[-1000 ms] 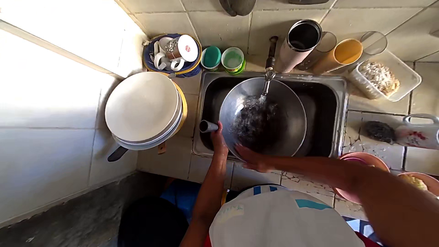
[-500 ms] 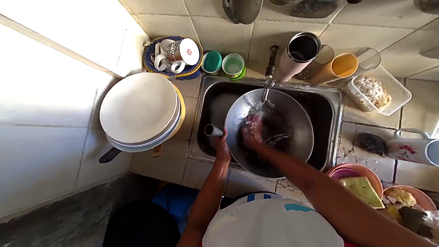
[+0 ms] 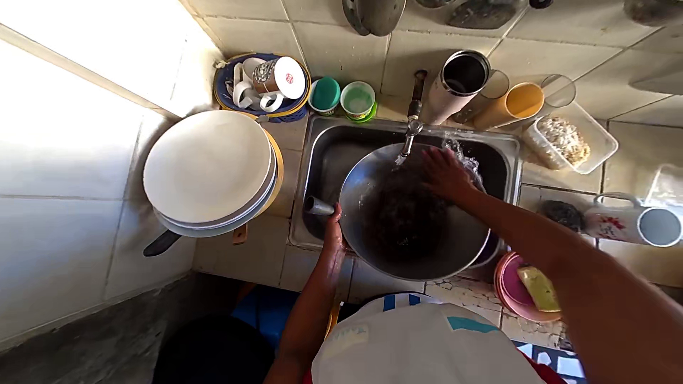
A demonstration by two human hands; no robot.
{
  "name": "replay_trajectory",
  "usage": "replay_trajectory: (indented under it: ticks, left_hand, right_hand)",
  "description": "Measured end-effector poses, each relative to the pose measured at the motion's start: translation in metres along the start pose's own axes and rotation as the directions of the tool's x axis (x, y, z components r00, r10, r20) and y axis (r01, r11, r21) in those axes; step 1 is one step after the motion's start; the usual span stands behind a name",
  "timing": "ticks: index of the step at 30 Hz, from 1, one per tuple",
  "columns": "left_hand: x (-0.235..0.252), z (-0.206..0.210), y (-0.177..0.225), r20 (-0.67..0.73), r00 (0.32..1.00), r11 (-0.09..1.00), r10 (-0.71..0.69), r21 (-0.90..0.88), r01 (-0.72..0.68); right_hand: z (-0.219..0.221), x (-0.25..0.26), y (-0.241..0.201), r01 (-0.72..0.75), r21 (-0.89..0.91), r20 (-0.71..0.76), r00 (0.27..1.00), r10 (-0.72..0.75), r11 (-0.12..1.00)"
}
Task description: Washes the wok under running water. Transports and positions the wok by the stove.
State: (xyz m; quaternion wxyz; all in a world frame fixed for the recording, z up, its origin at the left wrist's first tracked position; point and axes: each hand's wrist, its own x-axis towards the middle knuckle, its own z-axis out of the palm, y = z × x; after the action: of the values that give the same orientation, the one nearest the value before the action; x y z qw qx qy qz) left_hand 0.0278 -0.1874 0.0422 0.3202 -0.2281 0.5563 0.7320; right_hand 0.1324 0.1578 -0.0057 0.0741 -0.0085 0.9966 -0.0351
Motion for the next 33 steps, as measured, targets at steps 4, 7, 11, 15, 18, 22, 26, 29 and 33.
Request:
replay_trajectory:
  ticks: [4, 7, 11, 15, 18, 22, 26, 29, 33]
  left_hand:
    - [0.026, 0.009, -0.002, 0.049, 0.998, 0.978, 0.038, 0.206, -0.047]
    - [0.063, 0.017, -0.014, 0.212, 0.977, 0.976, 0.020, 0.206, -0.065]
    - [0.079, 0.054, -0.035, 0.448, 0.887, 0.984, -0.117, -0.066, 0.163]
    - [0.078, 0.096, -0.042, 0.597, 0.780, 0.976, -0.187, 0.025, 0.215]
    - [0.076, 0.140, -0.040, 0.653, 0.726, 0.966, -0.216, 0.249, 0.063]
    - [0.101, 0.198, -0.051, 0.638, 0.732, 0.965, -0.241, 0.078, 0.250]
    - [0.113, 0.201, -0.059, 0.625, 0.667, 0.877, -0.406, 0.062, 0.476]
    - [0.106, 0.161, -0.053, 0.751, 0.512, 0.872, -0.417, 0.171, 0.459]
    - [0.042, 0.100, -0.009, 0.778, 0.534, 0.926, -0.332, 0.161, 0.341]
  right_hand:
    - [-0.064, -0.110, 0.003, 0.067, 0.076, 0.546, 0.832, -0.098, 0.995]
    - [-0.129, -0.163, -0.003, 0.175, 0.162, 0.565, 0.790, -0.237, 0.971]
    - [-0.166, -0.209, -0.018, 0.333, 0.096, 0.114, 0.932, -0.343, 0.938]
    - [-0.239, -0.211, -0.075, 0.344, -0.026, 0.046, 0.938, -0.342, 0.939]
    - [-0.297, -0.198, -0.116, 0.326, -0.121, 0.105, 0.943, -0.315, 0.938]
    - [-0.350, -0.176, -0.126, 0.235, -0.013, 0.260, 0.940, -0.223, 0.972]
    - [-0.352, -0.185, -0.093, 0.012, 0.225, 0.121, 0.992, -0.040, 0.974]
    - [-0.325, -0.209, -0.064, -0.174, 0.615, -0.077, 0.958, 0.277, 0.769]
    - [-0.286, -0.218, -0.045, -0.055, 0.965, -0.122, 0.773, 0.623, 0.258]
